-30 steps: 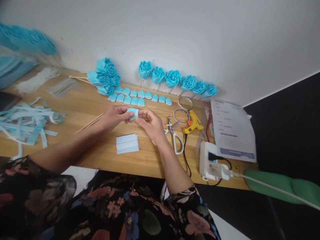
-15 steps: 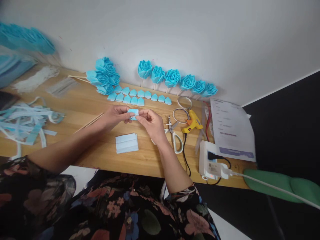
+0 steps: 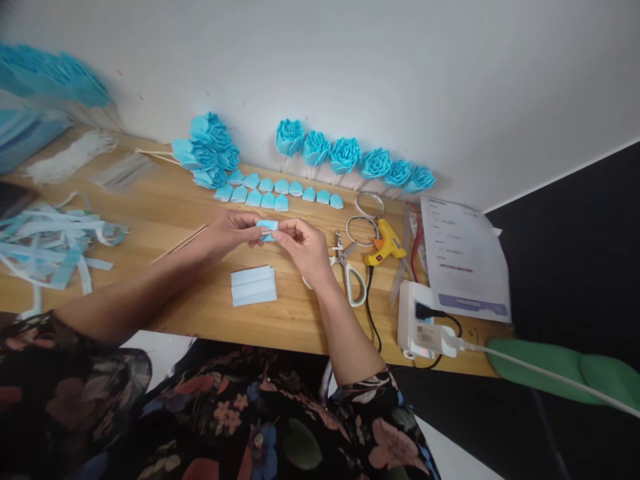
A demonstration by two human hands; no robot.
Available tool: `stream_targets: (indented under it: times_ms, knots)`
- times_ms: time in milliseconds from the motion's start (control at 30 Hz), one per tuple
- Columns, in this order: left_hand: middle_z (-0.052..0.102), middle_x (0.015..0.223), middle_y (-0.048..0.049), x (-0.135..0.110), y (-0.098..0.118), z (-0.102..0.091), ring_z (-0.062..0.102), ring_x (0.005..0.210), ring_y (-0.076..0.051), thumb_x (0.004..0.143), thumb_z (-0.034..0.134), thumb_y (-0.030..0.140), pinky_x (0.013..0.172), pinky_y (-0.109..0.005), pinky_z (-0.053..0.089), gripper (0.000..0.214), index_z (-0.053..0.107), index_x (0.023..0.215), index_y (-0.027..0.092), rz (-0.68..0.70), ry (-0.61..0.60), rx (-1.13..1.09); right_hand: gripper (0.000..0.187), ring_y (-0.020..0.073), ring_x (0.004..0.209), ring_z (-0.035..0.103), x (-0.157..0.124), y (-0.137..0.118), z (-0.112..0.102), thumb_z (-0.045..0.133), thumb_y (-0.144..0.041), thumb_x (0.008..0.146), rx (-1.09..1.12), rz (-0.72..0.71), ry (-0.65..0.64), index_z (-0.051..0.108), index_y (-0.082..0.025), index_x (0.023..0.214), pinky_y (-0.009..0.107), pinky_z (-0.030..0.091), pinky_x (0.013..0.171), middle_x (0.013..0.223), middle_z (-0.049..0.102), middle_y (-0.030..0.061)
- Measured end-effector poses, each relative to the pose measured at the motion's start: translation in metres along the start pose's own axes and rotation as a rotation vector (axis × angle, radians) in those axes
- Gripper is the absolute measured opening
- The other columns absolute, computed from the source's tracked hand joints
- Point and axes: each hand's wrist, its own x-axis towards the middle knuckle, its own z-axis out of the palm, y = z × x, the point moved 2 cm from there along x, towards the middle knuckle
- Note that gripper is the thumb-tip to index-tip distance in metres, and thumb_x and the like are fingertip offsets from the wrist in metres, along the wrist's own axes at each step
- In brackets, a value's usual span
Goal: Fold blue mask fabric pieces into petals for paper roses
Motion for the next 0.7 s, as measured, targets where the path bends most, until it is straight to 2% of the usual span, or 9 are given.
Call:
stream_targets:
  times_ms: [133,467,700]
  knots:
    - [0.057,0.057,0.0012,-0.0004,-0.0004,-0.0004,0.047,0.053,-0.008,0.076,0.071,0.043,0.053,-0.023,0.035,0.032,0.061,0.063,0.015,0.003,-0.025,0.029,0.028,0.0111,0.065,0.055,0.0002,-0.0028,-0.0001,0.077,-0.046,0.075,-0.016,0.0,0.017,0.069,-0.02,0.081,0.025,0.044,0.062,0.071,0.065,-0.0025]
    - [0.054,0.057,0.0027,0.0005,-0.0029,0.0013,0.044,0.052,-0.007,0.079,0.069,0.035,0.05,-0.021,0.032,0.026,0.059,0.067,0.014,-0.044,0.007,0.086,0.03,0.0116,0.066,0.058,-0.0005,-0.003,0.0031,0.077,-0.05,0.075,0.03,0.029,0.009,0.069,-0.022,0.081,0.025,0.047,0.064,0.073,0.068,-0.0023]
    - [0.055,0.058,0.0017,-0.0009,0.0023,0.0033,0.05,0.054,-0.009,0.08,0.07,0.046,0.052,-0.021,0.038,0.036,0.059,0.068,0.014,-0.025,-0.059,0.052,0.033,0.0112,0.065,0.056,-0.0008,-0.0014,0.0032,0.075,-0.052,0.076,0.024,0.023,0.039,0.066,-0.021,0.077,0.024,0.046,0.062,0.069,0.064,-0.0029]
